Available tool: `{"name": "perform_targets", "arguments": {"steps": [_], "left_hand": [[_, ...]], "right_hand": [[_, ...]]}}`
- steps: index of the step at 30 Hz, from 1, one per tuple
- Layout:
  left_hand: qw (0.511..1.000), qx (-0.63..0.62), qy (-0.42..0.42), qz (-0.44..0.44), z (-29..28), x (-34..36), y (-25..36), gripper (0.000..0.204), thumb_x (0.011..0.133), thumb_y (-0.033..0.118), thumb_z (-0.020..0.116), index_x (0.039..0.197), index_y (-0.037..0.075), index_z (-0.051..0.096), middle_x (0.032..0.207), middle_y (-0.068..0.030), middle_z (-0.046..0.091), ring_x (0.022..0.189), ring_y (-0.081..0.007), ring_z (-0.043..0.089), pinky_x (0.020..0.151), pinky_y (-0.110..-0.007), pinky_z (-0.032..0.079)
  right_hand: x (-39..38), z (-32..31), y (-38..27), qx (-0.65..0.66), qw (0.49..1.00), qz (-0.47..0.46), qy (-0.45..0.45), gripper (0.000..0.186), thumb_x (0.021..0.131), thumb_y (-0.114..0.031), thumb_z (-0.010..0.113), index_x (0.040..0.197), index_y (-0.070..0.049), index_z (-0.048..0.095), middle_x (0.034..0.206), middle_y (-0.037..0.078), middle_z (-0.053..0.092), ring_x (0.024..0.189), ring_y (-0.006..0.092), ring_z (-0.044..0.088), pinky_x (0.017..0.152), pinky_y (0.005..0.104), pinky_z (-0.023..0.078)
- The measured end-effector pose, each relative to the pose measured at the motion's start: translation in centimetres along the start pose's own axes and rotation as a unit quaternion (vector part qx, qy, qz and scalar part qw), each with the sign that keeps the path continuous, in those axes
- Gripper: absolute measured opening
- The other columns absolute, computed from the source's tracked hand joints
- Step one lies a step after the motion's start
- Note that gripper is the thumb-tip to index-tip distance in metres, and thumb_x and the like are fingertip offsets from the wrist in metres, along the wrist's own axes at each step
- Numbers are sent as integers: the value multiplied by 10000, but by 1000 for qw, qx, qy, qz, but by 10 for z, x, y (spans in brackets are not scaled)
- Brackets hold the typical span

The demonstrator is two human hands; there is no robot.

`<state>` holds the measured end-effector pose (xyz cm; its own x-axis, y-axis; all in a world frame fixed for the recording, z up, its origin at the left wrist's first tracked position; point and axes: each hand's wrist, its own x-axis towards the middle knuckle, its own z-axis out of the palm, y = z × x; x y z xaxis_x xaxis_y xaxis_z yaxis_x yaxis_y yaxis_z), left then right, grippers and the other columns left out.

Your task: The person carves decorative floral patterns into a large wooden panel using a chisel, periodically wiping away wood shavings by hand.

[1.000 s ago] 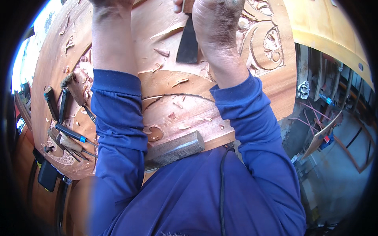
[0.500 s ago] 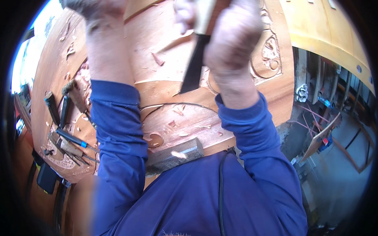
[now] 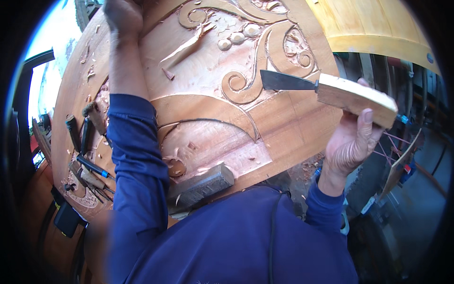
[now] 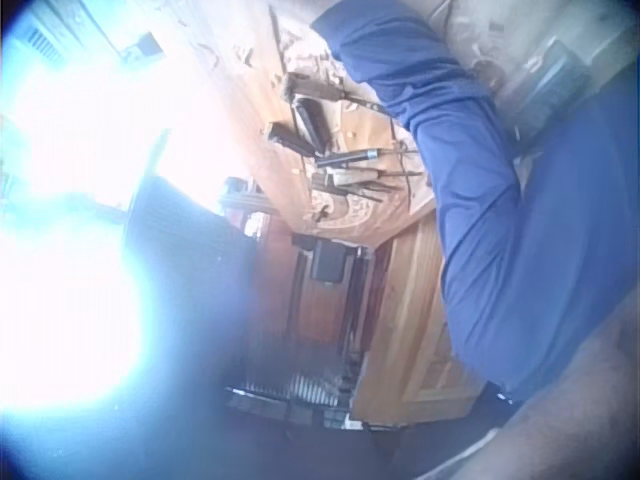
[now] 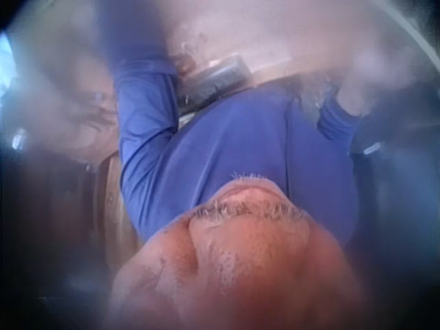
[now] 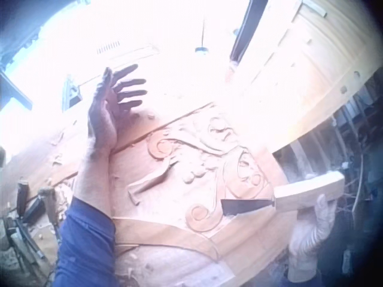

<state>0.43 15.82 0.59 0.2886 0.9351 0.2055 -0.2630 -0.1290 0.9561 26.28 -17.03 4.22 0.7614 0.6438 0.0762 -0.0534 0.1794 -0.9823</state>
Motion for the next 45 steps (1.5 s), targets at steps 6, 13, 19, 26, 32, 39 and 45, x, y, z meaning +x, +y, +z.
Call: {"name": "perform_targets", "arguments": {"steps": [6,13,19,26,32,39,45], "left_hand": [[998,40,-48,-13,3,13,-30,652,1059,566,447,1410,36,597,1216,-144,693,1098,-217,655,934,-360,526],[998,11,-66,-19,15,-22,-9,537,1081,469,480,1413,58,577,1349,-168,633,1238,-273,618,1030,-415,508],[702,642,-229,208,20,-126,11,491,998,551,593,1438,336,616,1594,-78,485,1535,-315,348,1254,-586,218],[740,638,157,142,-26,-207,53,498,982,298,689,1371,-8,636,1369,-293,628,1320,-433,579,1170,-492,424],[897,409,-39,162,152,-288,84,266,908,182,744,1160,98,754,1207,-103,740,1254,-331,638,1111,-460,473],[908,397,-19,128,188,-240,34,269,1002,319,605,979,88,742,960,-102,705,952,-322,662,938,-447,475],[932,347,59,90,188,-221,16,368,1039,306,478,792,105,664,775,-80,661,738,-303,636,749,-421,443]], "right_hand": [[-42,-73,-16,12,986,165,11,411,963,-31,697,1342,-42,538,1230,166,663,1083,240,689,905,369,603],[-75,-84,-35,-195,952,190,-136,372,911,-45,774,1257,-28,635,1113,108,695,808,115,672,703,238,542],[-92,-77,-48,-162,900,284,-286,745,922,-176,785,1547,-13,414,1149,106,677,655,79,601,585,229,499],[-86,-86,-35,-121,888,330,-295,649,963,-183,727,1497,48,440,1021,84,667,621,82,586,554,239,499],[-76,-56,-51,-146,867,307,-364,584,995,-115,676,1513,14,442,1013,81,682,583,54,550,512,227,454],[-5,-15,-35,-271,799,257,-471,351,1036,-152,637,1358,-13,625,777,-27,635,562,22,494,518,220,403],[33,31,-75,-330,725,261,-545,459,1005,-120,662,1424,43,569,1065,127,731,916,108,660,813,278,527]]}}
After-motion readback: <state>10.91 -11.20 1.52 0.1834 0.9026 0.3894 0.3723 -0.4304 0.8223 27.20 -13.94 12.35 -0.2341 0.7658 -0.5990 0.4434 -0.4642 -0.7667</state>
